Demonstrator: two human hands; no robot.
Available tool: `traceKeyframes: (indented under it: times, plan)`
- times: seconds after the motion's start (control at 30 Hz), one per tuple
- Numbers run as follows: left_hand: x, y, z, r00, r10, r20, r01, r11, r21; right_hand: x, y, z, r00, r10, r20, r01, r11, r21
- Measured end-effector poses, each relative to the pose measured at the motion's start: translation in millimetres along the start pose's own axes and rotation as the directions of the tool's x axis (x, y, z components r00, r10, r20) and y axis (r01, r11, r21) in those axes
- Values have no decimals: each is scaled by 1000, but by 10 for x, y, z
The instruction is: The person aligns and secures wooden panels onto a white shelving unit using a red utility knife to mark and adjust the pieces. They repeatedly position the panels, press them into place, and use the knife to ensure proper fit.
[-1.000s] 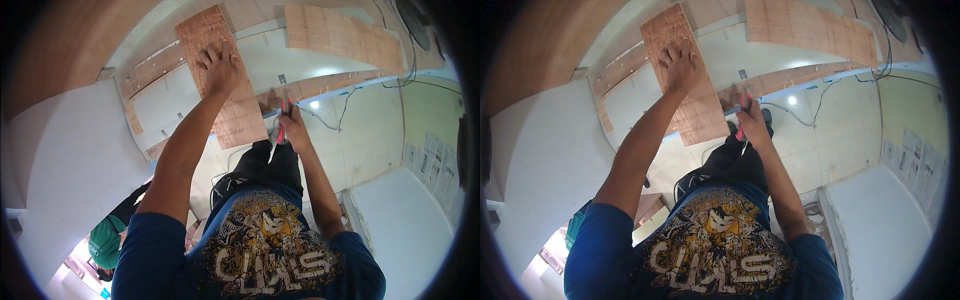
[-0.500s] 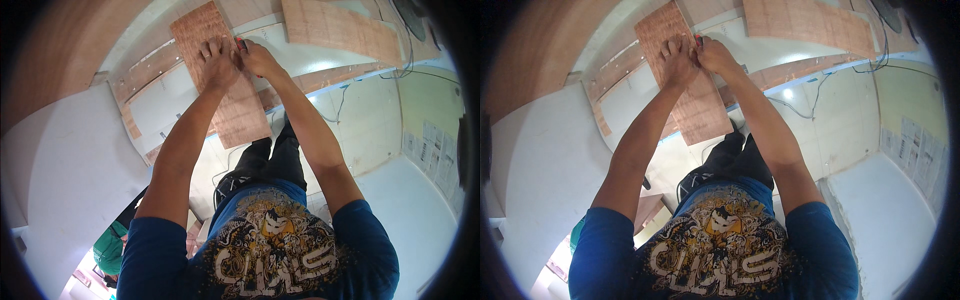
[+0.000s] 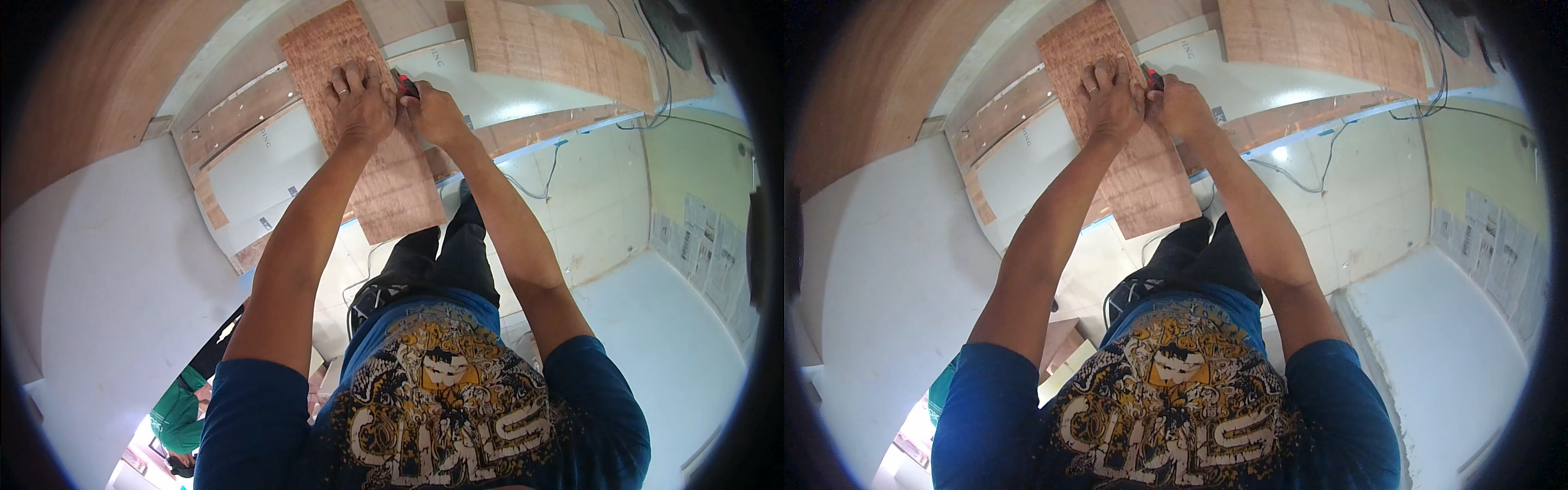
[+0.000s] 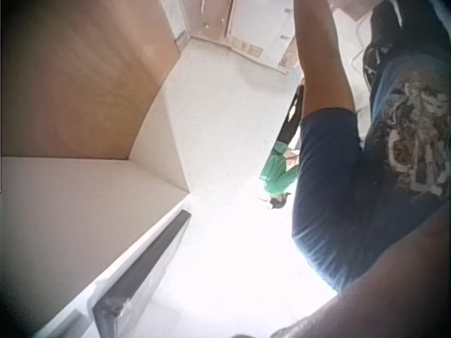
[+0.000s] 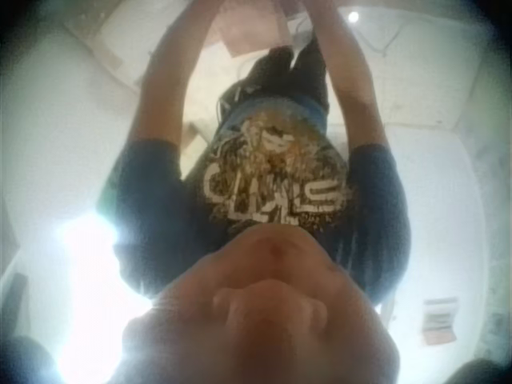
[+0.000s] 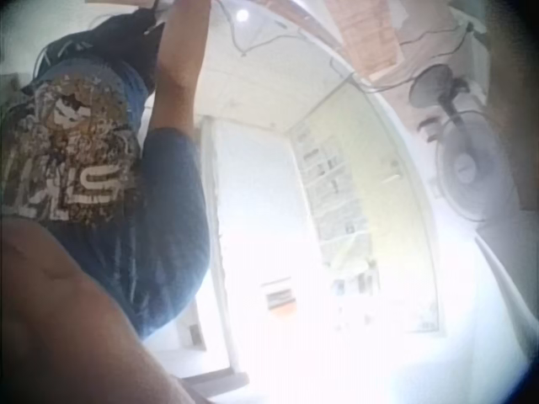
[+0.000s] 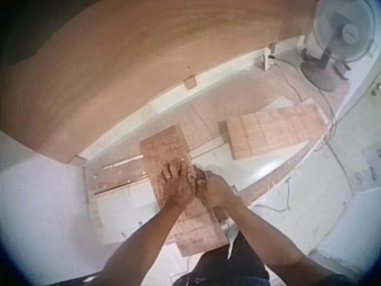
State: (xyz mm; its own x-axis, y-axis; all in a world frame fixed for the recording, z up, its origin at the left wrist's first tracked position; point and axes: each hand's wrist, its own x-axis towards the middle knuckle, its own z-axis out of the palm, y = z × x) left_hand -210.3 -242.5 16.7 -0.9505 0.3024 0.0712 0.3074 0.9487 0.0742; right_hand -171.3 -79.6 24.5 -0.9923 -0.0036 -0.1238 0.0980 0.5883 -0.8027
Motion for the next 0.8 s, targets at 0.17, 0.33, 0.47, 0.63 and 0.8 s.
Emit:
traceKeyframes:
  times: [0.17, 0.33, 0.47, 0.63, 0.8]
  plan:
    - [6, -10, 42, 1000, 7, -21, -6, 999, 40, 20, -1, 21, 997, 24, -74, -26, 999, -30]
    - [17, -14, 81, 1000, -1, -8, 1, 999, 43, 68, -77, 58, 999, 20, -49, -25, 994, -104]
    - [14, 3, 7, 1000, -6, 28, 6, 1000, 14, 115, -251, 61, 994, 107, 11, -104, 983, -153]
    - [-4, -57, 42, 999, 9, 36, -12, 998, 67, 107, -462, 91, 985, 172, 20, -163, 959, -232]
    - [16, -21, -8, 998, -21, 59, 20, 1000, 17, 96, -463, 84, 993, 112, 48, -89, 935, -344]
